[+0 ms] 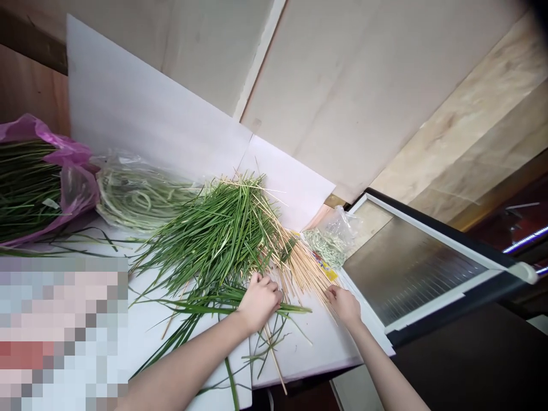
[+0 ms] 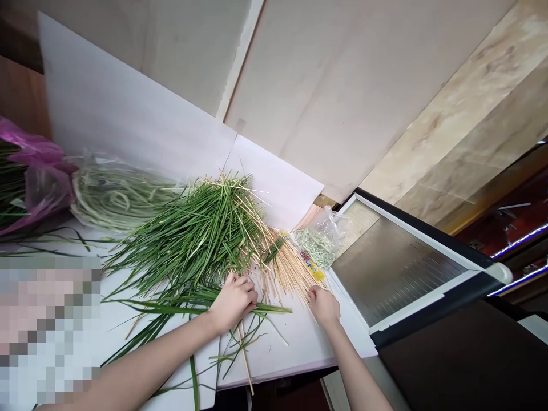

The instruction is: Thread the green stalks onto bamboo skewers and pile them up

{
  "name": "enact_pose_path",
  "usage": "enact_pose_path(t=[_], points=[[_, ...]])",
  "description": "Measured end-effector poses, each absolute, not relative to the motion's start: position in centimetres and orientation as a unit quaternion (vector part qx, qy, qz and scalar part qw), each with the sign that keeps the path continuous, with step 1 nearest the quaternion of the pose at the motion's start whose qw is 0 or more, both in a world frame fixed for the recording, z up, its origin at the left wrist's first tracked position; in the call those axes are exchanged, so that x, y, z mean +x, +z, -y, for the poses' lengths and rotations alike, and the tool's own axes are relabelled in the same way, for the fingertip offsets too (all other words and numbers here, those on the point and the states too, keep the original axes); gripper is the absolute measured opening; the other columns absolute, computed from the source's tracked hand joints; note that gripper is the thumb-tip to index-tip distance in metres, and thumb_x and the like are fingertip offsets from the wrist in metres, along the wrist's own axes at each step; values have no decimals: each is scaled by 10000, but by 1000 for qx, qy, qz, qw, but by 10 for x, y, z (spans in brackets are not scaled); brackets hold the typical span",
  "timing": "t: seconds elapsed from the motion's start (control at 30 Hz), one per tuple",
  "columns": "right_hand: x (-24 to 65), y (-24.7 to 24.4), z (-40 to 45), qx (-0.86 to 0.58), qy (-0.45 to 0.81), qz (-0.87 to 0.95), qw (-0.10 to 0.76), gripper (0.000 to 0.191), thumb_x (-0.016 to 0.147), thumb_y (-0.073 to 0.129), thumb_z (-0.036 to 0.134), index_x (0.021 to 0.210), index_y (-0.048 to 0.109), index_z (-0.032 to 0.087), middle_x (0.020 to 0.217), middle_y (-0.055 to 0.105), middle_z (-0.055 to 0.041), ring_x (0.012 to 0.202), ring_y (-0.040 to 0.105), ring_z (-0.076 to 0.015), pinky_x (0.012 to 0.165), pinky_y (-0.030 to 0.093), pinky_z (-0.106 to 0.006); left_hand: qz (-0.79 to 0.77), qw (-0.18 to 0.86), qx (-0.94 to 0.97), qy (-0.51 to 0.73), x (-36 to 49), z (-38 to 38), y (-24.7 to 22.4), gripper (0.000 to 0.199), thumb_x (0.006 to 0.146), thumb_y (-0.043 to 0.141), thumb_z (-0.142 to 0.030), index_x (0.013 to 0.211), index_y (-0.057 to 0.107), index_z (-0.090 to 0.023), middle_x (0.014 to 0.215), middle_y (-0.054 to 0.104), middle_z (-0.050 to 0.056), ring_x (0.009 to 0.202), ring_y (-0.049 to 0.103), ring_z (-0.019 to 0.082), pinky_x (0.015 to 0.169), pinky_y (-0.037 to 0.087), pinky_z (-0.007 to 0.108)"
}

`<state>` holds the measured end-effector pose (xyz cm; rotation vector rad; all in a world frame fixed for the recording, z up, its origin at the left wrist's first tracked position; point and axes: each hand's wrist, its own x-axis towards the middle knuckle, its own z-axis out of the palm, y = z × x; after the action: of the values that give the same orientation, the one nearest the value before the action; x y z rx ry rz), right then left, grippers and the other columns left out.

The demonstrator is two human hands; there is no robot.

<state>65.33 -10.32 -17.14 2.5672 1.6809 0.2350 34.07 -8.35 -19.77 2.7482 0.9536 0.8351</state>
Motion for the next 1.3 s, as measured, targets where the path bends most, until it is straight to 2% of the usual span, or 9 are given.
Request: enact_pose_path(t=[0.2, 0.33, 0.47, 0.53, 0.63, 0.73, 0.83, 1.03, 1.3], points=[[661, -185, 127, 840, 77, -537, -3, 181, 1049, 609, 318, 1059, 674, 149, 981, 679, -46, 868, 673, -212, 821, 563, -405, -315, 48, 904, 285, 342, 85, -197, 92, 920, 589, -197, 886, 669, -168, 965, 700, 101, 979, 559, 268, 900, 315, 453], [663, -189, 128, 844, 68, -528, -67, 166, 1039, 623, 307, 1022, 672, 149, 950, 672, -37, 846, 664, -208, 816, 553, -400, -315, 56, 905, 281, 343, 84, -199, 83, 917, 603, -208, 876, 667, -174, 966, 700, 82, 971, 557, 261, 897, 313, 446], [656, -181, 131, 834, 62, -510, -203, 182, 1032, 614, 323, 973, 645, 154, 865, 639, -13, 752, 628, -189, 757, 525, -363, -316, 58, 907, 271, 343, 84, -200, 85, 918, 608, -213, 866, 663, -174, 969, 700, 79, 964, 557, 257, 895, 313, 438], [648, -177, 140, 815, 53, -496, -296, 220, 1048, 537, 345, 932, 603, 170, 777, 595, 8, 675, 586, -179, 690, 486, -320, -317, 59, 907, 270, 343, 84, -200, 87, 919, 607, -214, 863, 660, -173, 968, 698, 78, 964, 559, 256, 902, 311, 439], [626, -177, 168, 768, -1, -479, -425, 314, 1054, 359, 396, 833, 494, 219, 591, 429, 57, 538, 467, -172, 555, 390, -262, -318, 63, 907, 270, 343, 83, -200, 86, 920, 605, -213, 863, 657, -175, 950, 696, 76, 956, 560, 254, 898, 314, 434], [594, -191, 204, 722, -97, -471, -498, 372, 1008, 398, 526, 793, 477, 233, 516, 294, 85, 465, 345, -157, 499, 337, -244, -319, 64, 908, 262, 343, 83, -200, 90, 919, 600, -212, 853, 651, -178, 929, 693, 70, 942, 561, 251, 885, 319, 429], [563, -210, 232, 693, -179, -457, -528, 432, 957, 492, 611, 789, 547, 217, 489, 293, 84, 438, 291, -143, 461, 295, -235, -318, 58, 911, 255, 342, 84, -200, 105, 921, 590, -222, 844, 648, -182, 912, 688, 64, 937, 562, 250, 886, 321, 431], [538, -232, 245, 655, -294, -396, -572, 485, 897, 613, 669, 802, 630, 194, 523, 297, 73, 473, 283, -136, 475, 277, -234, -322, 49, 914, 241, 341, 86, -197, 98, 902, 603, -266, 861, 649, -190, 913, 680, 56, 940, 564, 254, 912, 325, 452], [547, -233, 226, 641, -244, -388, -615, 425, 932, 587, 599, 862, 641, 184, 529, 309, 66, 506, 305, -150, 486, 262, -258, -309, 18, 939, 150, 355, 89, -172, 141, 925, 574, -283, 994, 651, -187, 1004, 687, 89, 985, 584, 295, 902, 365, 478]])
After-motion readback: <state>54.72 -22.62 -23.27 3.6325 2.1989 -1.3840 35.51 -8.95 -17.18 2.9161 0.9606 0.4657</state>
